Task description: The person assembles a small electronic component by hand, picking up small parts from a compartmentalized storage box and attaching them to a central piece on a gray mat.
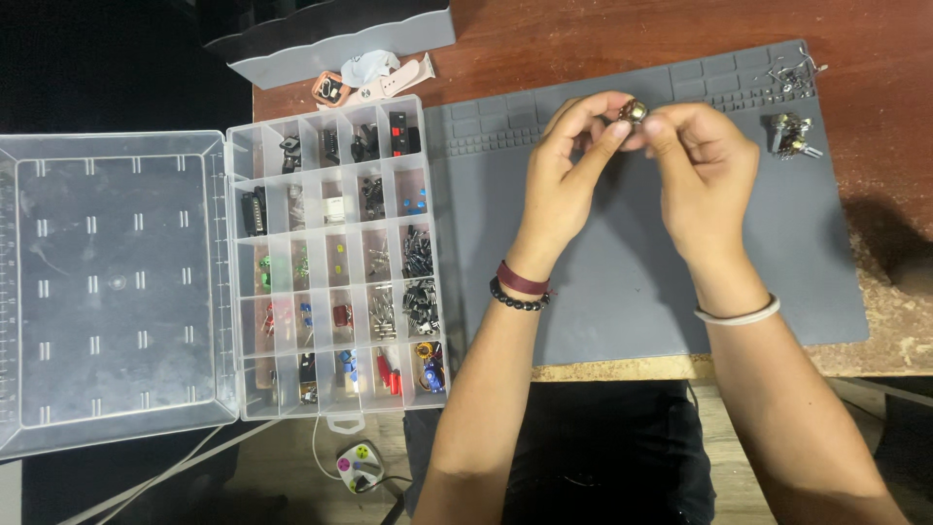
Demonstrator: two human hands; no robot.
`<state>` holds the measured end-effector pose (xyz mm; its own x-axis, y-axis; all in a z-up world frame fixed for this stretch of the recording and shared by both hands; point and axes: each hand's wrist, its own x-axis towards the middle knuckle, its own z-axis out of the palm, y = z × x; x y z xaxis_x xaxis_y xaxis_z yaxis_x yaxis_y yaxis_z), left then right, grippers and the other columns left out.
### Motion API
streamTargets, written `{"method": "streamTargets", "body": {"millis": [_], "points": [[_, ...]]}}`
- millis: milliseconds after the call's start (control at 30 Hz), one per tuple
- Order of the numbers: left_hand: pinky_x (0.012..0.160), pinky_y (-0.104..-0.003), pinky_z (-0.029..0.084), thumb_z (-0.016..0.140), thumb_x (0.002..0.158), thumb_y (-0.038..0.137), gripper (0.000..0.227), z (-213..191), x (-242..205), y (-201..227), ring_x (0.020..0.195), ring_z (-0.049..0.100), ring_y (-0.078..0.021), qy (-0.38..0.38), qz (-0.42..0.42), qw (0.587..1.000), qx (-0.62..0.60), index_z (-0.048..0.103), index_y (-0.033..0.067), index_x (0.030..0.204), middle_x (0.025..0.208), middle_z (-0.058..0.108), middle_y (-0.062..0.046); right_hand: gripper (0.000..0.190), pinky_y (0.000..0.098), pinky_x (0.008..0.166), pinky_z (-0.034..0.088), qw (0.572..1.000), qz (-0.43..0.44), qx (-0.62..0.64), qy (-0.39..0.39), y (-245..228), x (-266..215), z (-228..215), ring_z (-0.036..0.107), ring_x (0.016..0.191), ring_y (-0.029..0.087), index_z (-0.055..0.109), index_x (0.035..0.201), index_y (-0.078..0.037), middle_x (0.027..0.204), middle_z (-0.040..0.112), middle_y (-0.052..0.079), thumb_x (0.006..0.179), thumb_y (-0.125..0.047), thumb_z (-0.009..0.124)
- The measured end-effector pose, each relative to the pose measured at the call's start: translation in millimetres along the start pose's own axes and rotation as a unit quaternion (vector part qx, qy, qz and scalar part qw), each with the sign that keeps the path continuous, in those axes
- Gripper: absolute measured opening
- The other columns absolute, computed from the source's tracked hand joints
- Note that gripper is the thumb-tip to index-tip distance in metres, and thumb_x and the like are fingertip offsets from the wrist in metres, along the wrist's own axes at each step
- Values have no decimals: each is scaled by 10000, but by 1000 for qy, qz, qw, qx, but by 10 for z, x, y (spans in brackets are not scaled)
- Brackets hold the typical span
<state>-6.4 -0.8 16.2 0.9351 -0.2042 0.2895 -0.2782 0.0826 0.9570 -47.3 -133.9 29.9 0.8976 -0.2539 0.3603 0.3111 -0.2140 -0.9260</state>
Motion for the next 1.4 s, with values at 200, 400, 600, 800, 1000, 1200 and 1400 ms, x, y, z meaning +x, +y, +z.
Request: {"method": "streamTargets", "body": {"millis": [200,400,600,800,1000,1200,1400], "points": [[909,-237,492,587,1054,260,207,49,-26,40,907,561,-86,28,7,999,20,672,189,1228,1136,666,52,85,308,938,559,995,-71,-62,32,-18,9,-19,671,988,187,717,1098,11,1064,733,138,1068,48,788],[1019,-287,541,579,1054,244,237,283,-136,72,1113,681,-138,147,-4,989,-23,647,118,1242,1245,713,-25,295,270,829,508,997,-63,15,42,101,80,-84,667,881,182,622,1229,16,1020,688,155,1167,-261,542],[1084,-240,494,584,1066,240,248,184,-657,892,1203,669,-90,73,-26,997,-10,611,117,1281,1279,705,-6,534,197,671,476,987,75,71,125,390,177,-148,663,730,96,720,1025,-60,810,684,54,1087,-540,495],[1043,-282,539,662,1002,231,145,-854,-934,1548,1067,707,-120,117,29,978,172,682,165,1129,1191,738,9,431,200,627,528,976,139,141,94,448,147,-215,634,673,89,695,973,-81,822,670,50,1126,-478,624],[757,-262,545,754,955,175,137,-2713,-449,1182,800,654,-94,216,74,875,427,773,178,1090,1075,790,19,399,195,620,462,989,115,80,48,515,129,-248,594,642,115,703,1030,-51,820,649,75,1217,-393,619],[732,-240,576,813,748,259,141,-3658,128,629,798,778,-87,219,-131,865,432,823,185,868,796,811,-3,406,204,632,432,992,116,43,26,502,109,-242,588,672,114,650,927,-103,993,707,53,1256,-337,602],[909,-496,561,749,820,139,269,-3533,327,387,1047,680,-497,110,-296,760,568,724,-18,1037,1132,695,-279,321,185,600,453,990,130,18,43,569,140,-257,599,641,94,715,999,-100,908,706,30,1239,-284,606]]}}
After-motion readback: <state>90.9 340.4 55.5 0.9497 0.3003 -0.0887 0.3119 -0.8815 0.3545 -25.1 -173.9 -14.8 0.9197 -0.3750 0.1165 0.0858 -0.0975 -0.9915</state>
